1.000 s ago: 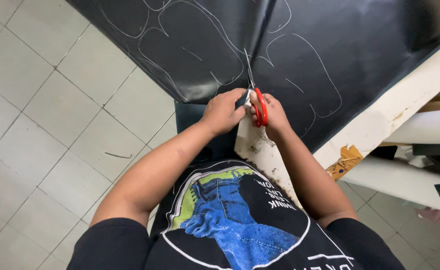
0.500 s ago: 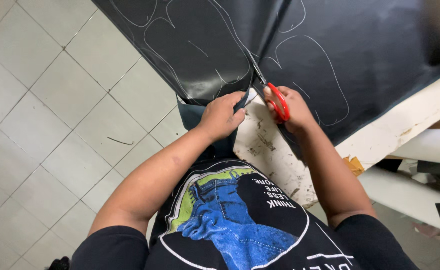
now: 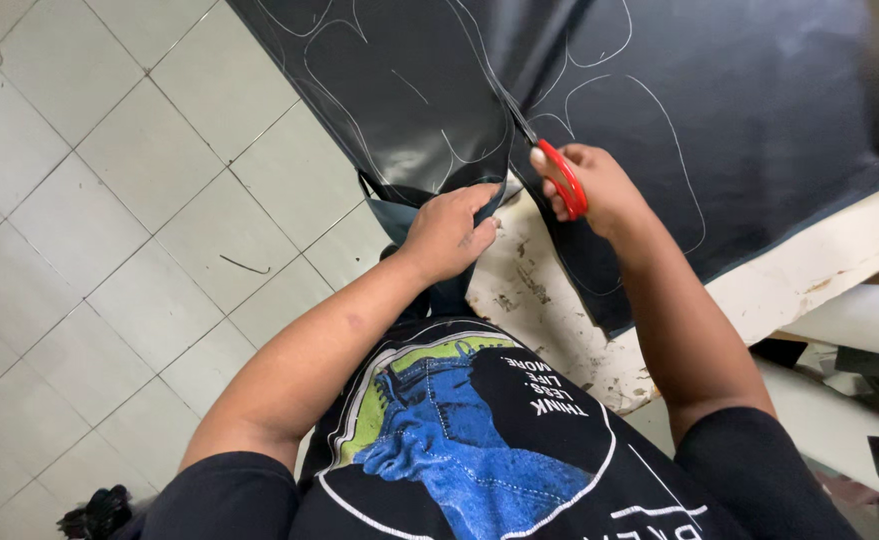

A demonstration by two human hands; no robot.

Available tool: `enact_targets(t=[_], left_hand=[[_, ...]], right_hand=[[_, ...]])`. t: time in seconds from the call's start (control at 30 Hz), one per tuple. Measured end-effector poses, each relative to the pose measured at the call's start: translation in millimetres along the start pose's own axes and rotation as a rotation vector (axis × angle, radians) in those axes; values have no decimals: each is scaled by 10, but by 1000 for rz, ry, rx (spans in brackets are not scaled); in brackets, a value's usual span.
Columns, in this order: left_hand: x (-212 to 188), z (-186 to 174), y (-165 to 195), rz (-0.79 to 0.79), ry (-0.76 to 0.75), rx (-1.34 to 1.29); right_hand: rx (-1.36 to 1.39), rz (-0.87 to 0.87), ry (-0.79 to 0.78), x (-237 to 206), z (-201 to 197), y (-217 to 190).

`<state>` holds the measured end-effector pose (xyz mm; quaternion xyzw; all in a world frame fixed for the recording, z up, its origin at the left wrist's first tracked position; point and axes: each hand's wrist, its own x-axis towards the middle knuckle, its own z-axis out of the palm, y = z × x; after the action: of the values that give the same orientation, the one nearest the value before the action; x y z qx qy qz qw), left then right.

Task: The person places a shoe insole template on a large sheet of black material and traces its outline with a pencil. They then use scissors to cut out the traced shape from the material and roll up the remaining sheet.

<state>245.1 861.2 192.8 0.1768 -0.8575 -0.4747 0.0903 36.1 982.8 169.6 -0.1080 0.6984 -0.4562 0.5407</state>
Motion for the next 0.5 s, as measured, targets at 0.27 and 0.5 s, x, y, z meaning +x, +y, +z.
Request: enact_targets(t=[0.27,0.5], left_hand=[[-66,1,-66,-23,21,15],[-136,-26,-28,-11,60,-7]], right_hand=[[9,-27,32,80,41,35],[63,-25,35,180,111,-51]])
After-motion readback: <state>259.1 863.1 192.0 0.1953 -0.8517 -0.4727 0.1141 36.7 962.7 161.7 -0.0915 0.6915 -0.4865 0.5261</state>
